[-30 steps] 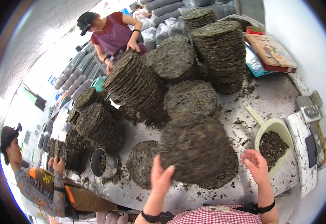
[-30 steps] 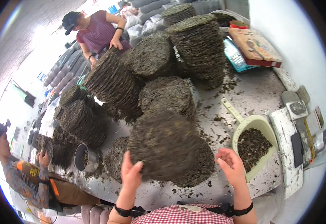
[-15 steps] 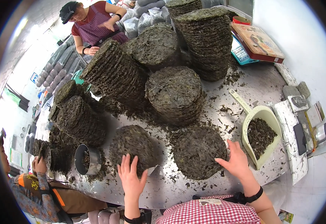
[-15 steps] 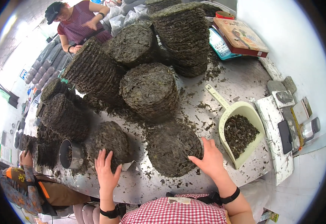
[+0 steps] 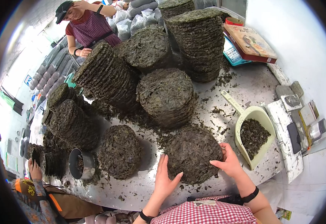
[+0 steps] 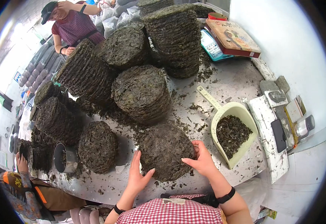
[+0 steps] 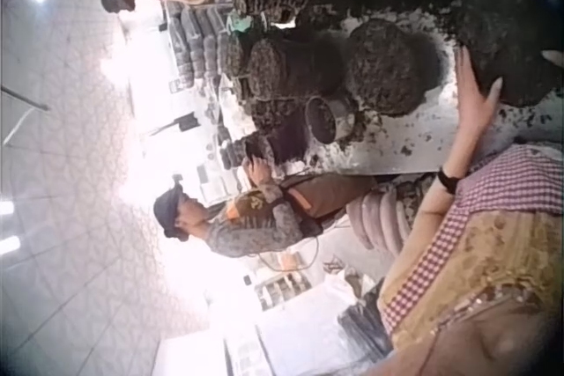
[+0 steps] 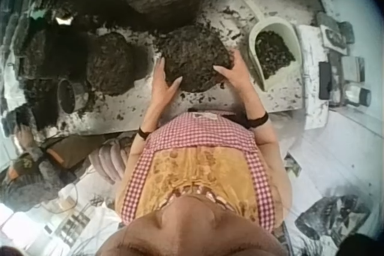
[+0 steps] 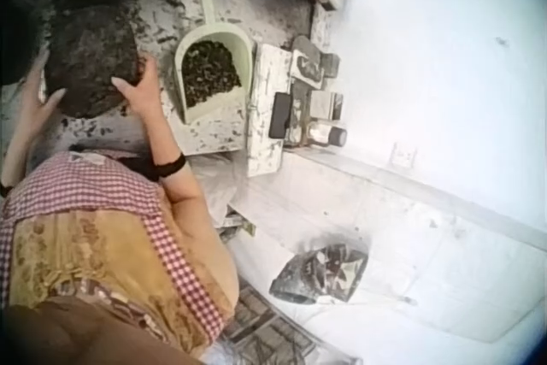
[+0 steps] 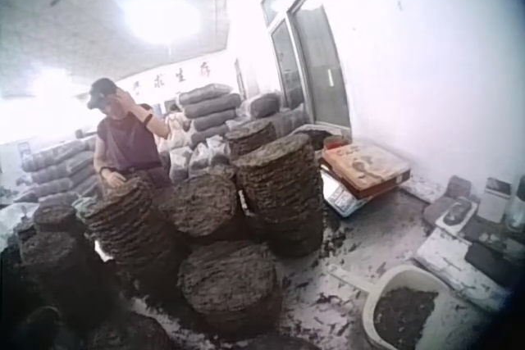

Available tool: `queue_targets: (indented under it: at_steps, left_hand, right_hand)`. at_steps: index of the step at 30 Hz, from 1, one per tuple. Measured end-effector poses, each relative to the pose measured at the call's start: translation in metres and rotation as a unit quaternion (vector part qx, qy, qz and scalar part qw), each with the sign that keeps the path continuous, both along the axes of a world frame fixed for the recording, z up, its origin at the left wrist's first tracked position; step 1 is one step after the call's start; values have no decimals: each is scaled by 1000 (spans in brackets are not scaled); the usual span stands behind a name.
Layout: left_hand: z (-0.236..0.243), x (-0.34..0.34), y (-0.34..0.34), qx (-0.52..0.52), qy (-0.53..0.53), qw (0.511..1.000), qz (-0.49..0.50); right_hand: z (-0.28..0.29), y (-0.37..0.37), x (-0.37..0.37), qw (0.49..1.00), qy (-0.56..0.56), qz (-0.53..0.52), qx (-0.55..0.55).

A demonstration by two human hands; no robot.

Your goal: Inspecting and sorting compressed discs of food, likely tea or seaweed, on a production line.

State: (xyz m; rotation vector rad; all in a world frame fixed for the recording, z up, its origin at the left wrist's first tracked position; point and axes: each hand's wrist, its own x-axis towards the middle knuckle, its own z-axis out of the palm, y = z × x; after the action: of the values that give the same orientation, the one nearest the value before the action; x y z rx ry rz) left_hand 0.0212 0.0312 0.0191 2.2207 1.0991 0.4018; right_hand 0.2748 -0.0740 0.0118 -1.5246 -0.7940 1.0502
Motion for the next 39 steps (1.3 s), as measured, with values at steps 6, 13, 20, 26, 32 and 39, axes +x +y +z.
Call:
queue_targets:
  at_steps: [6,13,20,26,32,39]
  left_hand:
    - [17,18,8,-357,-448,809,132]
    - [31,40,0,-537,-454,691,167]
    - [42,48,-10,-521,-475,690,165]
    - [34,44,-19,-414,-442,788,107]
    - [36,51,-15,-463,-488,722,161]
    - [35,44,-12,-498,-498,698,133]
  right_hand:
    - [17,14,-6,967,240,-60,62]
    - [47,15,-1,985,-110,-79,107]
    - [88,21,-29,893,-407,-1,194]
    - [72,29,-46,889,-420,-25,180]
    - [75,20,-30,979,-108,-45,169]
    - [88,38,-22,957,-237,-8,170]
